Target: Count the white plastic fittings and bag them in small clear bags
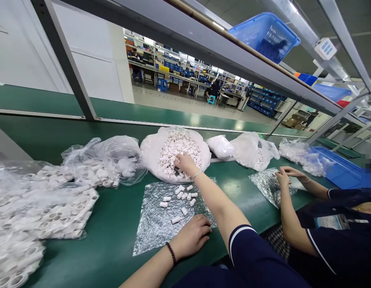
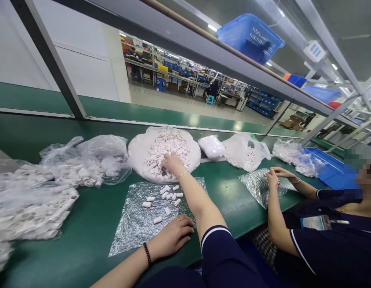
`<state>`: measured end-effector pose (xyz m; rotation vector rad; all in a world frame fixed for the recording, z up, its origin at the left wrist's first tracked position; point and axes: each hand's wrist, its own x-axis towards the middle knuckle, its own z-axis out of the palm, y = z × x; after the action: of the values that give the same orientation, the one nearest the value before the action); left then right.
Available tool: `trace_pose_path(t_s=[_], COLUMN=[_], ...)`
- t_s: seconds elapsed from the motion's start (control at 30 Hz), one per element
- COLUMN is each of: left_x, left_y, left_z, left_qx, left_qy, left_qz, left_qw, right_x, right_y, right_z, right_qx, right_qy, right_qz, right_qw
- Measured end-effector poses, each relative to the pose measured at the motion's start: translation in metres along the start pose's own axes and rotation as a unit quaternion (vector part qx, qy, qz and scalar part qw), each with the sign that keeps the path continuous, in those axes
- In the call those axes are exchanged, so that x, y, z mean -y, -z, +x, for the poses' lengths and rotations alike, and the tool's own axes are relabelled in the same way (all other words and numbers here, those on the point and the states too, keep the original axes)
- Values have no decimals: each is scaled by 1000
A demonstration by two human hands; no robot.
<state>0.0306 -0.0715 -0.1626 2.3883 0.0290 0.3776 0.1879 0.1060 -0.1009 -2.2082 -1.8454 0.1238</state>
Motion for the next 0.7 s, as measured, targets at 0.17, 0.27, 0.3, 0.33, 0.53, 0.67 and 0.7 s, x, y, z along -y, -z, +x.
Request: trace_pose_path(t_s=[0.17,0.27,0.3,0.33,0.53,0.67,0.7], left_x=[-3,-6,-7,-8,-20,-23,-22], left_y=[2,4,5,8,41,58,59], left_z=[0,3,5,6,17,24,24], left_qx=[-30,-133,-181,-225,-321,-311,-310], left_qy=[31,124,159,187,212,298,306], left_qz=[-101,-300,-384,-467,-765,-796,-797], left_qw=[994,937,891,834,517,425,419], right_x=[2,3,1,-1,-14,-10,-9], right_y=[20,34,37,39,24,15,14], right_z=[-2,-31,-46,-64,-168,-189,-189], right_qx=[-42,-68,-74,-78,-111,-103,-92], right_qy=[18,52,63,76,239,333,350], right_qz=[84,135,149,163,200,39,9], right_qw=[995,987,984,981,944,936,932])
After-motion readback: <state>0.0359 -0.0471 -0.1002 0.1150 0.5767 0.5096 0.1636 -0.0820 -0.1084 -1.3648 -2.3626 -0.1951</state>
